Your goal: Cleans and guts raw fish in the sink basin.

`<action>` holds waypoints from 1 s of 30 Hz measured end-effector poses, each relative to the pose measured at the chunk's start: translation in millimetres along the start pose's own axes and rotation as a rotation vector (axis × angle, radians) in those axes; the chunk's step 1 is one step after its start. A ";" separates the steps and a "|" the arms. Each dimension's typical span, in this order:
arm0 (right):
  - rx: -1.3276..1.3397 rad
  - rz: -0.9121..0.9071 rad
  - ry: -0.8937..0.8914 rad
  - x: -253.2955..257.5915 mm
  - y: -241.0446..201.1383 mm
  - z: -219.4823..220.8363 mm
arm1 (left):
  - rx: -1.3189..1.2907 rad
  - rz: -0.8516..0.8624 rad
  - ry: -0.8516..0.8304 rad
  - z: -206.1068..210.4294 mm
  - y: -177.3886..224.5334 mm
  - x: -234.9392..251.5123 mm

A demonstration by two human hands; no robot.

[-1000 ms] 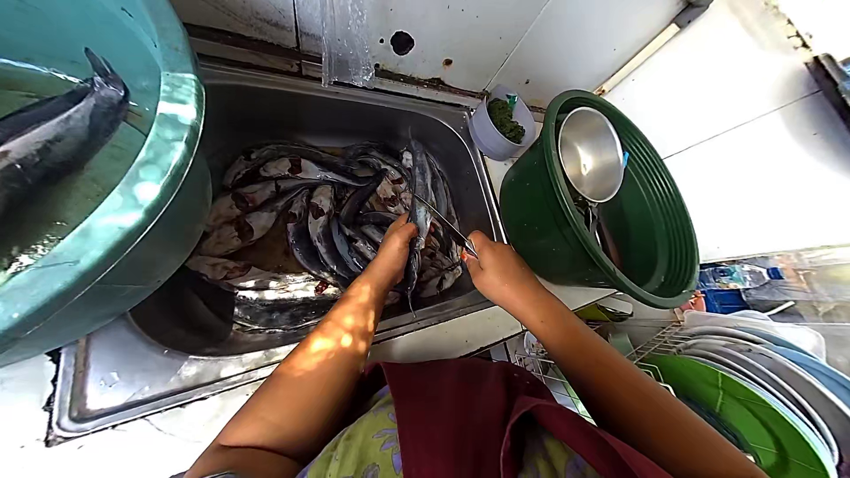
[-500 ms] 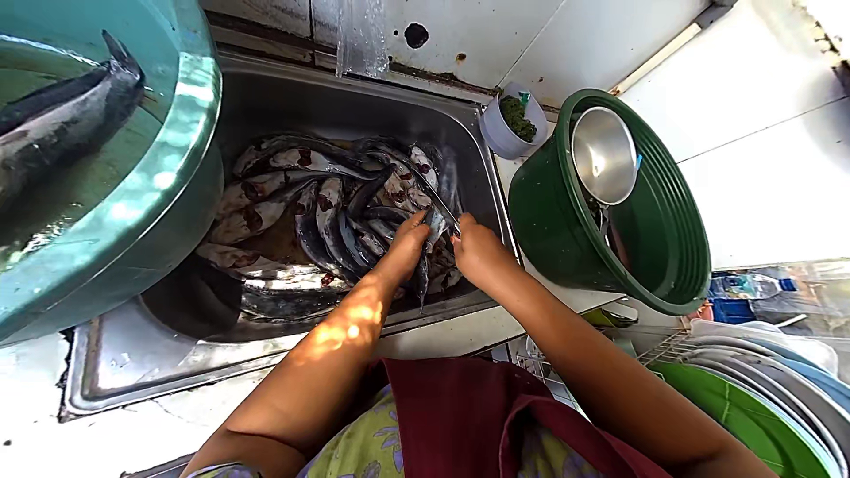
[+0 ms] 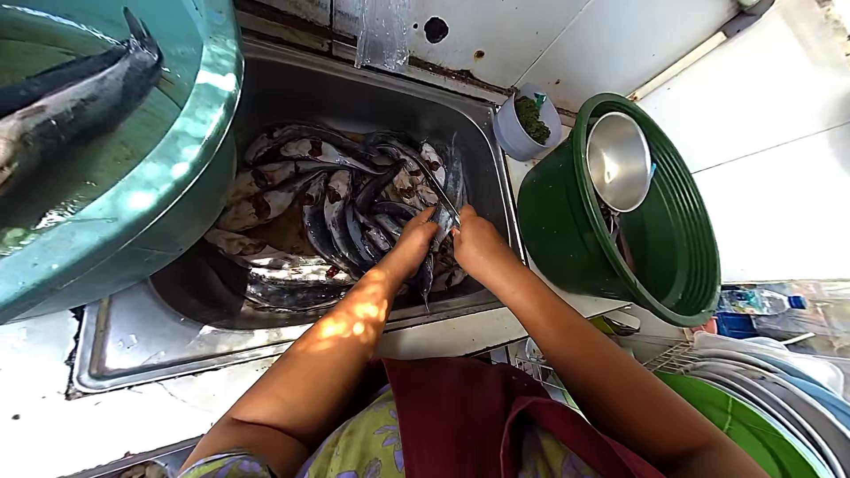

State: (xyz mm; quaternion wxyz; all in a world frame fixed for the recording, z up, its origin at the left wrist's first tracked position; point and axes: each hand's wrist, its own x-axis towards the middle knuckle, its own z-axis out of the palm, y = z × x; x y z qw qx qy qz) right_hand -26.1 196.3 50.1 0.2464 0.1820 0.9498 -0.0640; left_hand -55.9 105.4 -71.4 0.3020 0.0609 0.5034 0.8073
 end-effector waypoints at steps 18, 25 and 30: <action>0.790 -0.061 0.137 27.3 29.2 56.0 | -0.104 -0.130 0.182 5.1 2.4 0.9; 1.054 0.100 0.169 40.8 12.5 70.7 | 0.020 -0.089 0.109 1.8 0.3 4.9; 1.542 0.040 0.037 40.4 22.7 67.4 | -0.022 -0.076 0.029 -0.3 6.5 4.9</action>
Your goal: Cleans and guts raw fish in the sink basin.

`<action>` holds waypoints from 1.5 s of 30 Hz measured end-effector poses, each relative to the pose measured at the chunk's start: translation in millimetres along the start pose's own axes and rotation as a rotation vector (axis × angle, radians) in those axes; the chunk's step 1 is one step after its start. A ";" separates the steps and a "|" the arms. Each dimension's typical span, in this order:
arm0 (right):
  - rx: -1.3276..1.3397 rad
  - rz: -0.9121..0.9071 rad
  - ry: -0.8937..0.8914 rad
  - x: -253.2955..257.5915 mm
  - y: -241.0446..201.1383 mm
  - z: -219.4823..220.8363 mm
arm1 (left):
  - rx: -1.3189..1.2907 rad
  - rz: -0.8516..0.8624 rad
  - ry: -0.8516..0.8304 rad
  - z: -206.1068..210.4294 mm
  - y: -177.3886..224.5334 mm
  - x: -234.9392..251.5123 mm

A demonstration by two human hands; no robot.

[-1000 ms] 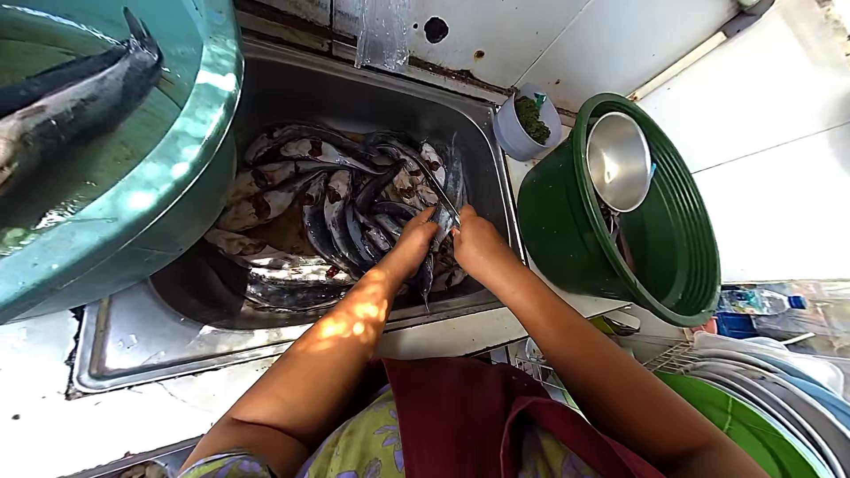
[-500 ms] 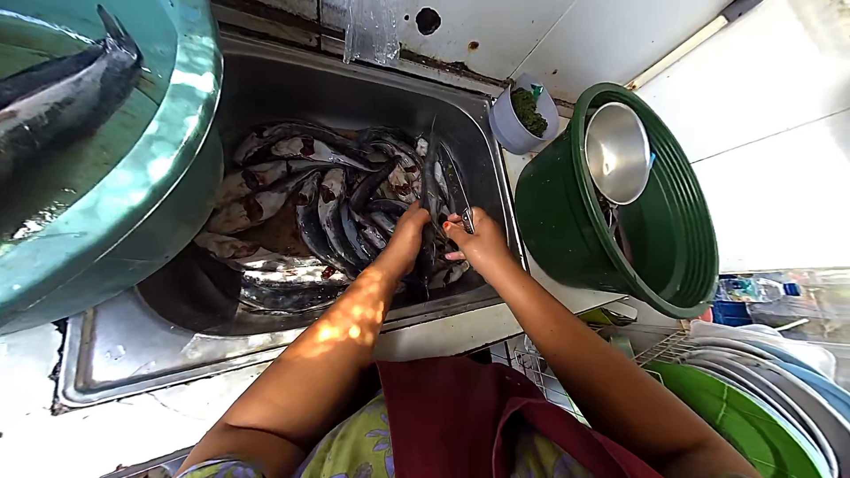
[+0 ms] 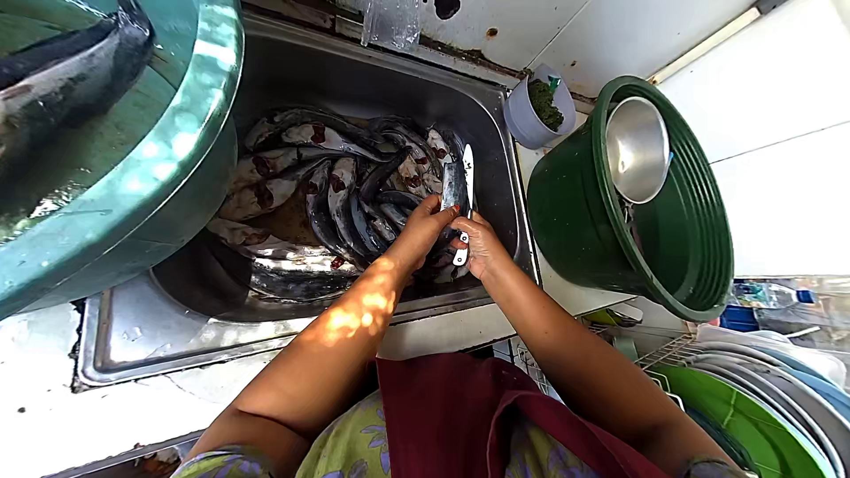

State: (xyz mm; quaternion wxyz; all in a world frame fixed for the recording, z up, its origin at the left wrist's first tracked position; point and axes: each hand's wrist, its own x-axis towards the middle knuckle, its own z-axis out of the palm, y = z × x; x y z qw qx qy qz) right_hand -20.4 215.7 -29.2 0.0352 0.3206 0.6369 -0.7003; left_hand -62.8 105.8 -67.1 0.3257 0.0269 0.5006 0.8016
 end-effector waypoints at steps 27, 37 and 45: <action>-1.448 -0.334 -0.086 -79.9 -27.8 -48.9 | 0.011 -0.127 -0.097 1.7 -1.7 1.0; -1.402 -0.363 -0.096 -44.0 -38.3 -5.1 | 0.046 -0.005 -0.016 4.9 -5.7 -3.1; -1.483 -0.263 -0.108 -78.2 -15.0 -32.5 | -0.020 -0.084 0.057 0.5 -8.0 3.6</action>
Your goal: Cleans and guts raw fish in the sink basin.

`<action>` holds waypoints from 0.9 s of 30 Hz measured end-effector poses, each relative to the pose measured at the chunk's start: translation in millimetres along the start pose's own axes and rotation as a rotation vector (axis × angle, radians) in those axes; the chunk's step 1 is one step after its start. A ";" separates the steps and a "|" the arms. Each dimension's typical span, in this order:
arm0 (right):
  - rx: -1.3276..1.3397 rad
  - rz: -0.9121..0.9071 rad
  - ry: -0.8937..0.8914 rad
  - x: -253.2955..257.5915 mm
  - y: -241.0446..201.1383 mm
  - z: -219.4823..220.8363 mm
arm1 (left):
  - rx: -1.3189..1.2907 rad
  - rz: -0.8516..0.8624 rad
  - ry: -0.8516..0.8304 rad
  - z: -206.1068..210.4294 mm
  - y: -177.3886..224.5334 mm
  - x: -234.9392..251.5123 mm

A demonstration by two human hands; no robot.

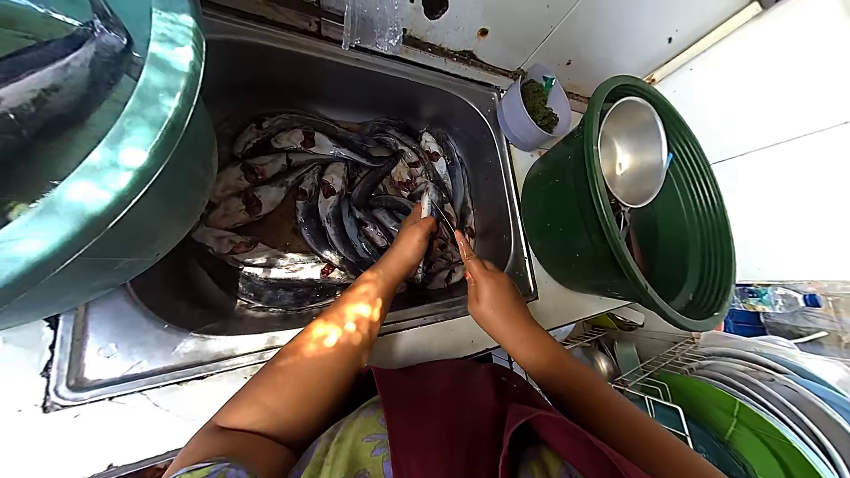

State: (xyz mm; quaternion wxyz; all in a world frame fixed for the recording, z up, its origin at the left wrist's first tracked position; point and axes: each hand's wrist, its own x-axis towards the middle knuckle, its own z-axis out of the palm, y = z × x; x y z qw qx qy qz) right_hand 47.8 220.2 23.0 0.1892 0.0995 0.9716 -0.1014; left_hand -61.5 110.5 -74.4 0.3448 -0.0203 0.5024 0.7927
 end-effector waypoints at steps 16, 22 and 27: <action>0.432 -0.173 0.267 2.0 18.9 -2.1 | 0.095 0.129 -0.029 -5.0 9.0 -18.6; 0.410 -0.129 0.287 0.6 29.6 -17.0 | -0.029 0.185 0.043 -3.3 8.0 0.5; 0.360 -0.116 0.246 -6.7 27.9 -6.5 | -0.030 0.164 -0.006 -3.6 7.8 -1.7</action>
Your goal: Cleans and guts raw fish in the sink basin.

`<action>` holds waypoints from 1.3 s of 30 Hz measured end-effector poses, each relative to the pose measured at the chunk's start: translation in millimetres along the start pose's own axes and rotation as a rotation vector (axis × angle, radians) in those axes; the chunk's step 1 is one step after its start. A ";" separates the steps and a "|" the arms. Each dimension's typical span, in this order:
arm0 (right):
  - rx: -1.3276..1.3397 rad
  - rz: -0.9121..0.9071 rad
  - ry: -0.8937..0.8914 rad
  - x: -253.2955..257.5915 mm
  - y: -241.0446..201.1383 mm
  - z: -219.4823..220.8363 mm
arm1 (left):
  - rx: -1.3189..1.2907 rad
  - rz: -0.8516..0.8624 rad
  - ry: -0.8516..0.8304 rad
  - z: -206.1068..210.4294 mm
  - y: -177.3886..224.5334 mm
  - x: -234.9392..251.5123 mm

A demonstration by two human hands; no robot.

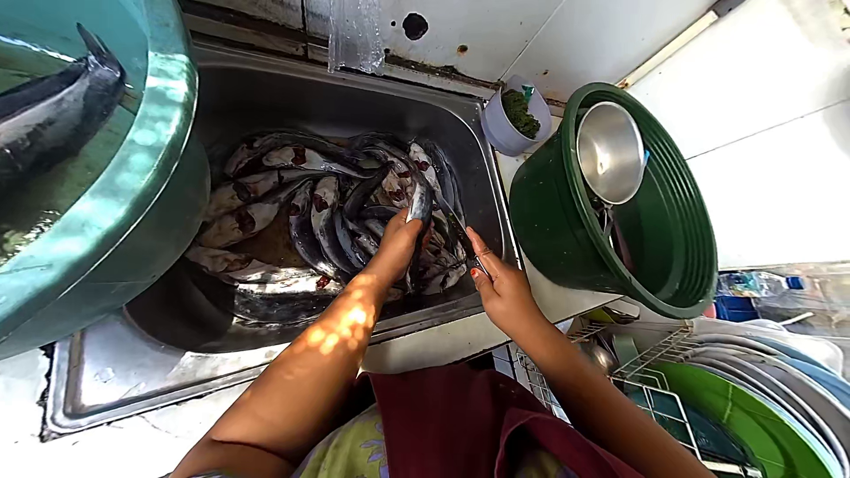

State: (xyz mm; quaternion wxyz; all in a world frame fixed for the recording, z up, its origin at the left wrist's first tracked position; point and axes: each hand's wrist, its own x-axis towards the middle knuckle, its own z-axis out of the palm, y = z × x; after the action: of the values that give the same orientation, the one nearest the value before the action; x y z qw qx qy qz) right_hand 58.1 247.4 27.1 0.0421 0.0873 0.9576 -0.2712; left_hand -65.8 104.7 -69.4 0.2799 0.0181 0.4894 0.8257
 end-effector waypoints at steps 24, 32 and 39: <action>-0.267 0.114 -0.095 -11.7 -27.3 7.8 | 0.133 0.020 -0.099 5.8 -8.1 -7.8; -0.148 -0.008 0.025 46.4 -41.1 20.4 | 0.255 0.125 -0.124 3.8 -7.3 -9.9; -0.117 0.045 -0.029 -16.6 -19.4 9.9 | 0.078 0.032 -0.214 5.7 -4.2 -10.5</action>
State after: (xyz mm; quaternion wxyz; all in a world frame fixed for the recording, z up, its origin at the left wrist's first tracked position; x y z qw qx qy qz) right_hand 71.0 223.5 30.7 0.0673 0.1024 0.9689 -0.2150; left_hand -53.3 105.7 -67.3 0.3165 0.1249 0.4880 0.8038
